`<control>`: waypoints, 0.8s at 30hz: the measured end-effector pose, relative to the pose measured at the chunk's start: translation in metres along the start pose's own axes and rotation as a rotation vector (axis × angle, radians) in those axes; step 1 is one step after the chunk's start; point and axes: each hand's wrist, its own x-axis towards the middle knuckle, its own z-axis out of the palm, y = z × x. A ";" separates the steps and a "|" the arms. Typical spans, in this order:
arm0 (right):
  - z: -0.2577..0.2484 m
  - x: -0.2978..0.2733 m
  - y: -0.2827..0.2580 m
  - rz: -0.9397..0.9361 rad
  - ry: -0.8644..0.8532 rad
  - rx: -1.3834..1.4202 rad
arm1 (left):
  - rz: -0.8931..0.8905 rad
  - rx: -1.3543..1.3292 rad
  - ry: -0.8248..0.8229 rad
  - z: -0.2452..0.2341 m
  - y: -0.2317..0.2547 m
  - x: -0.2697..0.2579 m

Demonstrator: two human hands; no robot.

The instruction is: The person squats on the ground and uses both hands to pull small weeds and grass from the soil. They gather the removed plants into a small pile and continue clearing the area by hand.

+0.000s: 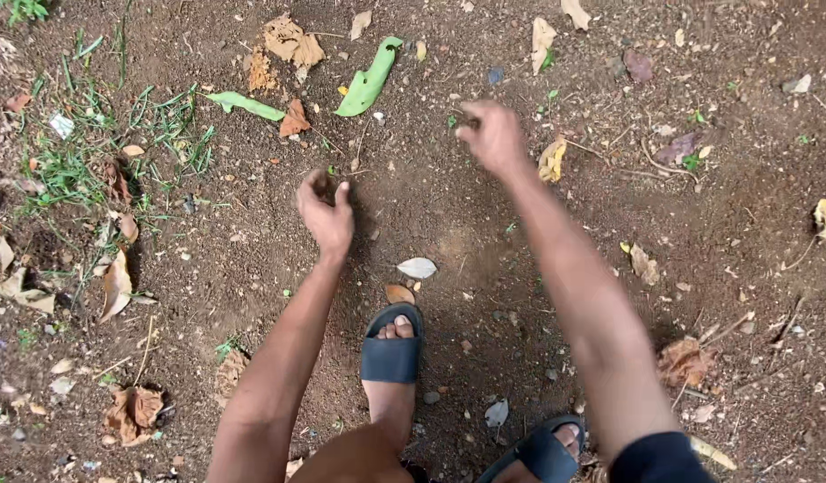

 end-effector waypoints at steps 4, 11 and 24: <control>0.056 -0.012 -0.016 0.063 0.252 0.118 | 0.070 0.133 0.004 0.017 -0.023 0.013; 0.098 -0.013 0.000 0.046 0.498 0.262 | -0.063 0.051 0.032 0.047 -0.050 0.041; 0.006 -0.101 -0.020 -0.294 -0.093 -0.265 | 0.132 -0.429 -0.427 0.029 0.082 0.052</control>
